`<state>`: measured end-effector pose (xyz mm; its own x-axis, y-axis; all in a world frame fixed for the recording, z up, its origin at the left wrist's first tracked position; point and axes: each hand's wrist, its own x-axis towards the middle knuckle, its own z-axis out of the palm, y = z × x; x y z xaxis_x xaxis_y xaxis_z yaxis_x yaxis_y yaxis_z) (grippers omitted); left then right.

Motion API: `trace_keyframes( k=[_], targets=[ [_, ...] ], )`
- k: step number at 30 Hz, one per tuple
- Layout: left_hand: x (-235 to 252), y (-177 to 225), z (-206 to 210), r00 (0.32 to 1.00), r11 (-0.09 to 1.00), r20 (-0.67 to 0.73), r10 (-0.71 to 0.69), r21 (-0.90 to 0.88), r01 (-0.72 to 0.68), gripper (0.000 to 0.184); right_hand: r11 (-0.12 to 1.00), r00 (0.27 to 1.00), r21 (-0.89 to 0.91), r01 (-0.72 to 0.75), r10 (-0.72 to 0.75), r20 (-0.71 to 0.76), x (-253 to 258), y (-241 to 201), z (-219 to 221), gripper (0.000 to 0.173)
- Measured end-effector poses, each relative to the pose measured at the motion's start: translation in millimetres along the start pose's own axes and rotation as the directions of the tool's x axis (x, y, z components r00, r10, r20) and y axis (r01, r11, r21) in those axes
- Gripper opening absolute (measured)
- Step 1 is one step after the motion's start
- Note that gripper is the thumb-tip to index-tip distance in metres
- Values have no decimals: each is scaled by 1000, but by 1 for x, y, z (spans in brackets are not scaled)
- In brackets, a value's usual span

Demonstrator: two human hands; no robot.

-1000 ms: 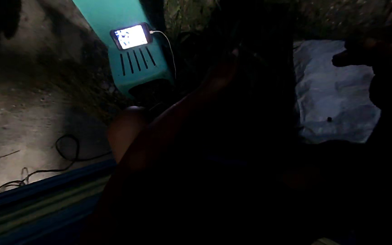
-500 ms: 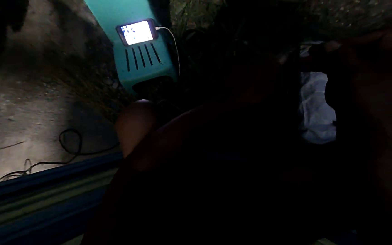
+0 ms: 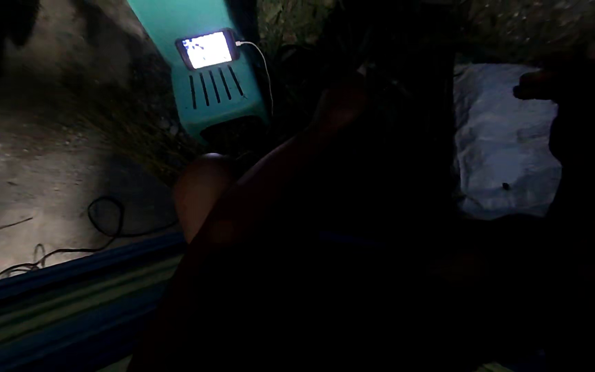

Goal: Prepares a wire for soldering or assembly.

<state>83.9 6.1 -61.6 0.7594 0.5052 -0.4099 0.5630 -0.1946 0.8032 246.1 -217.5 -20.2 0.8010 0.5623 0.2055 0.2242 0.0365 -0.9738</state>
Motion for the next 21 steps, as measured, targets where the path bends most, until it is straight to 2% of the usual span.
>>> trace_keyframes(
  k=[2, 4, 6, 9, 12, 14, 16, 18, 20, 21],
  targets=[
    [-8, 6, 3, 998, 995, -31, 59, -79, -61, 51, 1000, 1000, -13, 7, -7, 24, 2, 3, -3, 14],
    [-18, 10, 16, 971, 967, -85, 225, -102, -233, 44, 999, 999, -51, -12, 14, 29, -4, 0, 11, 11],
    [-34, 21, 24, 931, 931, -11, 364, -6, -364, 44, 997, 998, -67, -45, 47, 32, -13, -3, 28, 12],
    [-53, 32, 34, 894, 882, 91, 438, 148, -447, 40, 998, 996, 3, -67, 67, 65, -25, -9, 48, 12],
    [-49, 29, 26, 923, 894, 104, 370, 233, -384, 43, 990, 991, 56, -132, 130, 36, -21, -8, 47, 5],
    [-38, 24, 19, 965, 959, 32, 260, 104, -262, 46, 988, 990, 65, -139, 139, 7, -16, -9, 45, 5],
    [-37, 22, 17, 959, 957, 5, 283, 59, -283, 45, 989, 994, 93, -111, 109, 23, -15, -8, 44, 6],
    [-42, 22, 20, 930, 926, 54, 363, 88, -366, 44, 991, 994, 94, -93, 87, 62, -16, -5, 41, 5],
    [-44, 23, 15, 937, 934, 74, 343, 83, -348, 44, 997, 993, 73, -25, 16, 120, -13, 0, 32, 4],
    [-40, 20, 9, 956, 955, 62, 288, 54, -292, 46, 998, 989, 65, 8, -18, 150, -10, 3, 24, 2]
  ],
)
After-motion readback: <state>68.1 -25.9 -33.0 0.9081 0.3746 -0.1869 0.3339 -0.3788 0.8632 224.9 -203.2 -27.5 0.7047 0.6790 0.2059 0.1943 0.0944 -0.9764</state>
